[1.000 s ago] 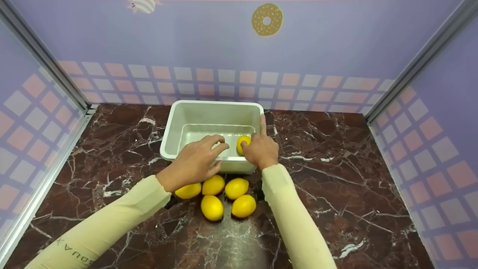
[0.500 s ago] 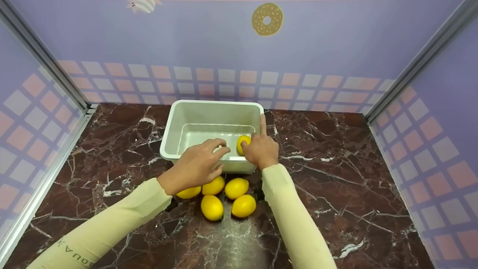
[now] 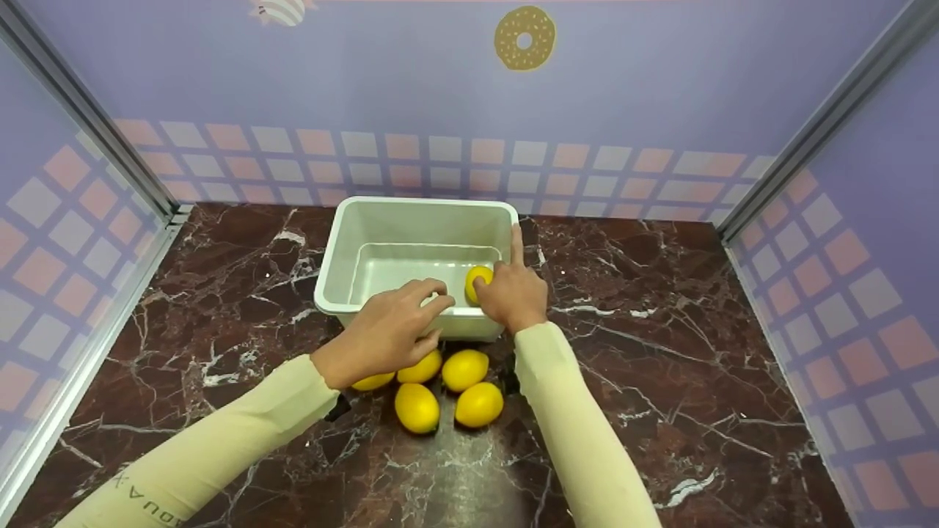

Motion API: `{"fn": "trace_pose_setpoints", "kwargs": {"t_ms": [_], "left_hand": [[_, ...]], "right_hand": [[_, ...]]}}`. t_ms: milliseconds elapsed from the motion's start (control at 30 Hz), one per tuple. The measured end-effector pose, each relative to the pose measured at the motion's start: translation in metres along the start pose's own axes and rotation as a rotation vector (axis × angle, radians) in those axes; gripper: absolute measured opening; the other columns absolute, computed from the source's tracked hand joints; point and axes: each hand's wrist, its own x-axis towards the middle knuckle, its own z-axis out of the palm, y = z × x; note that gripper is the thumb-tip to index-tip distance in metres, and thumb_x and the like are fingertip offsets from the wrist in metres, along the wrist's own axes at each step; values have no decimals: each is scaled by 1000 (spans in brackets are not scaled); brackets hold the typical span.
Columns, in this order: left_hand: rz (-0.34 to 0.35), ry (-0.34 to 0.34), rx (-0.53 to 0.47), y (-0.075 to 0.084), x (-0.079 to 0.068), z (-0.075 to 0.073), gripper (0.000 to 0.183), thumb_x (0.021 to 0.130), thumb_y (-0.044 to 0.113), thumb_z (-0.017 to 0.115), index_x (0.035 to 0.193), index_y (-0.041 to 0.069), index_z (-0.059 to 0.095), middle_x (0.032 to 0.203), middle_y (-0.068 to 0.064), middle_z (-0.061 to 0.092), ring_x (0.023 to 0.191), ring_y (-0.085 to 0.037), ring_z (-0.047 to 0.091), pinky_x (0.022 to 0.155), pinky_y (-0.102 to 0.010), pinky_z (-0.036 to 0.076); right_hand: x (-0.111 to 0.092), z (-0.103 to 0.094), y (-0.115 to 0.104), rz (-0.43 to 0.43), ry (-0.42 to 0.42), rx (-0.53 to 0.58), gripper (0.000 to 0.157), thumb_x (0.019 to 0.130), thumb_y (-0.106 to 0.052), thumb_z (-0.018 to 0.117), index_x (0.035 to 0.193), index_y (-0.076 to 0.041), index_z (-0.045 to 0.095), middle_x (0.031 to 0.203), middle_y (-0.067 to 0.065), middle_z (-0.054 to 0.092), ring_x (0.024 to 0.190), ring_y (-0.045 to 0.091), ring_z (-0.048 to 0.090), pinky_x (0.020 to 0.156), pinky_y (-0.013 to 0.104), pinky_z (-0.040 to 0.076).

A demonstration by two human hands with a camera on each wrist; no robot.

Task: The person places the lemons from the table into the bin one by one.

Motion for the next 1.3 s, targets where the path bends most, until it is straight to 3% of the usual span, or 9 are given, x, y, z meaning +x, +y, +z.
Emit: {"fn": "trace_pose_setpoints", "kwargs": {"t_ms": [300,567,967,1300], "left_hand": [[16,-3,-22,7,-2,0,25,86,22,60,109,13,61,107,-1,57,86,-19,58,57,-32,51],[40,-19,-18,12,-4,2,32,88,25,59,118,14,62,116,-3,58,91,-19,59,60,-32,53],[74,26,-7,21,-7,8,21,85,23,61,104,14,61,103,-1,57,82,-17,56,58,-30,51],[72,-11,-40,24,-10,12,21,85,23,61,105,16,62,100,0,56,83,-17,56,60,-31,52]], "right_hand": [[-1,1,0,-5,17,5,39,93,-42,48,88,-7,65,165,5,1,78,34,61,69,50,50],[-1,2,0,-2,20,12,39,93,-42,49,90,-7,66,165,4,0,82,35,61,74,52,50],[-1,1,-1,3,4,16,38,93,-42,49,86,-8,64,165,2,-2,79,32,60,68,46,48],[1,1,0,5,-5,-6,38,91,-42,48,84,-8,64,165,3,-4,77,33,61,63,45,48]]}}
